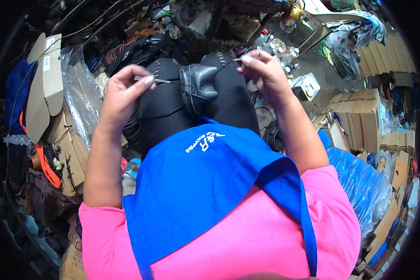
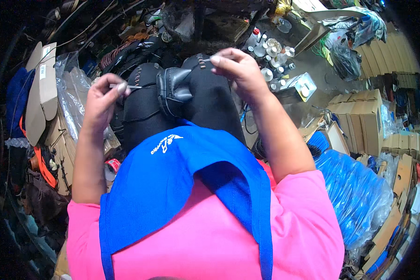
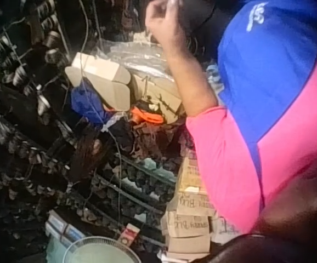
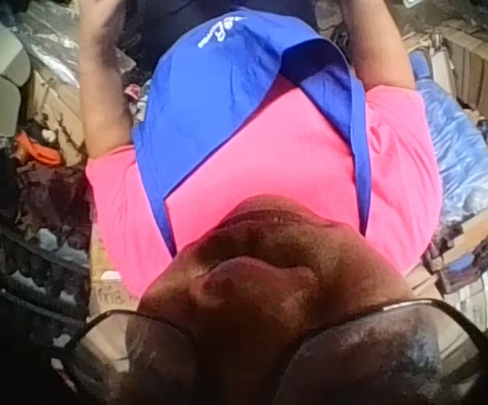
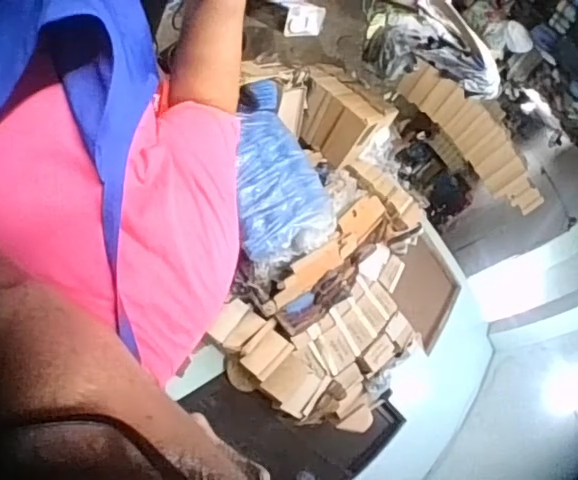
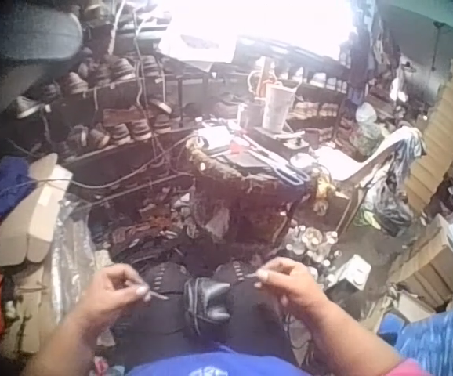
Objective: Stitching leather components of a shoe by hand using a needle and thread.
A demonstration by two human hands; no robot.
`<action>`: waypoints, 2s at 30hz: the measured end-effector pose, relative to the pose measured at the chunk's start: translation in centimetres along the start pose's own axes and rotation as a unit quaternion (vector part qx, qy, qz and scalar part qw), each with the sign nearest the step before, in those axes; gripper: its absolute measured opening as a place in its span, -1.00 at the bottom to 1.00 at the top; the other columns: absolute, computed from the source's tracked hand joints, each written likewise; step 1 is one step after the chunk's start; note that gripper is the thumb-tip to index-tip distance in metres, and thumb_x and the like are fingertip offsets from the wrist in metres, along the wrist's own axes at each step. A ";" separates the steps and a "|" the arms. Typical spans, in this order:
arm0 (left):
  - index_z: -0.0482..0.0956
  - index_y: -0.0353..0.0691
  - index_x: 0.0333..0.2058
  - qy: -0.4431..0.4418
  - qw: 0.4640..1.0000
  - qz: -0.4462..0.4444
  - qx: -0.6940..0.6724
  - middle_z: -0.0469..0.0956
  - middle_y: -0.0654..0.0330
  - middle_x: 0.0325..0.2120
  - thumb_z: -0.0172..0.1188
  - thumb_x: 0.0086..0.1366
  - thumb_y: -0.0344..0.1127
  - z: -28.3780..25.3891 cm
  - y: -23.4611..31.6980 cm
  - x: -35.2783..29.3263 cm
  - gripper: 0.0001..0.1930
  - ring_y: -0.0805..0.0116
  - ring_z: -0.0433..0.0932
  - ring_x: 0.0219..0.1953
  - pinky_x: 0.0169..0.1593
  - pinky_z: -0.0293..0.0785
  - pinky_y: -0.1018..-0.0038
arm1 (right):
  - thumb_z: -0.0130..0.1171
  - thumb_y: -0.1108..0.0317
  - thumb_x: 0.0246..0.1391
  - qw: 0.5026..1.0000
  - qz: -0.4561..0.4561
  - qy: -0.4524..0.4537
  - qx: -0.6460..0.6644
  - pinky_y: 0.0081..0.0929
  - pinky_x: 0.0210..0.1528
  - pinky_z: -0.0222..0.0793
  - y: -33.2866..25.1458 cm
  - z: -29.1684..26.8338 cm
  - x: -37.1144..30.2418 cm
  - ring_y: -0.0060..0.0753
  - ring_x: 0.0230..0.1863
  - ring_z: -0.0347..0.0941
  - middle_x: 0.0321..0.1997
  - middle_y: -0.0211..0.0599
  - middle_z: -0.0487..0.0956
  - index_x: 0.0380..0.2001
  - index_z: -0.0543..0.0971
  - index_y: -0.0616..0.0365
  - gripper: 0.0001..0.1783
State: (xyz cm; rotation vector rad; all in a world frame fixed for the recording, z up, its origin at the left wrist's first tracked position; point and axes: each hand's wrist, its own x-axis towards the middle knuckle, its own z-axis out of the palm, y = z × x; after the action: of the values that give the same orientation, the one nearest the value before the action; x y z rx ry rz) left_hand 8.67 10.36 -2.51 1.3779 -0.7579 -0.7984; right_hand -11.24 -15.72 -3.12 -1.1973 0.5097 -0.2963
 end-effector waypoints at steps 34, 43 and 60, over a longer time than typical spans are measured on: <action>0.33 -0.38 0.10 -0.172 0.960 -0.103 0.195 0.49 0.21 -0.16 0.25 0.13 -0.44 3.6 -3.1 5.9 -0.46 0.56 0.44 -0.18 -0.05 0.38 0.60 | 0.26 0.22 -0.13 0.717 -0.307 -0.029 -0.625 -0.07 0.13 0.01 1.5 3.7 -1.8 -0.30 -0.05 0.33 -0.37 -0.49 0.53 -0.43 0.66 -0.17 -0.88; 0.41 -0.31 0.05 -0.165 0.952 -0.087 0.242 0.32 0.45 -0.57 0.33 0.07 -0.31 3.7 -2.1 5.8 -0.45 0.67 0.22 -0.51 -0.45 0.17 0.66 | 0.25 0.21 -0.14 0.714 -0.281 -0.049 -0.640 -0.11 0.11 0.02 1.1 4.3 -1.5 -0.27 -0.06 0.33 -0.37 -0.47 0.53 -0.43 0.66 -0.16 -0.88; 0.43 -0.25 -0.02 -0.122 0.949 -0.071 0.281 0.33 0.38 -0.53 0.31 0.02 -0.42 3.8 -2.7 6.6 -0.51 0.58 0.29 -0.48 -0.37 0.30 0.59 | 0.34 0.25 -0.17 0.837 -0.237 -0.054 -0.490 -0.41 -0.08 0.21 4.3 4.0 0.7 -0.41 -0.26 0.38 -0.50 -0.48 0.53 -0.42 0.65 -0.01 -0.83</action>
State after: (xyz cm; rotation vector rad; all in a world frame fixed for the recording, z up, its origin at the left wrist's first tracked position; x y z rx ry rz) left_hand 8.90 2.64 -4.98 1.8786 -1.1493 -0.9189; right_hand -8.75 -11.30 -6.20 -2.3487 0.2338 -0.3994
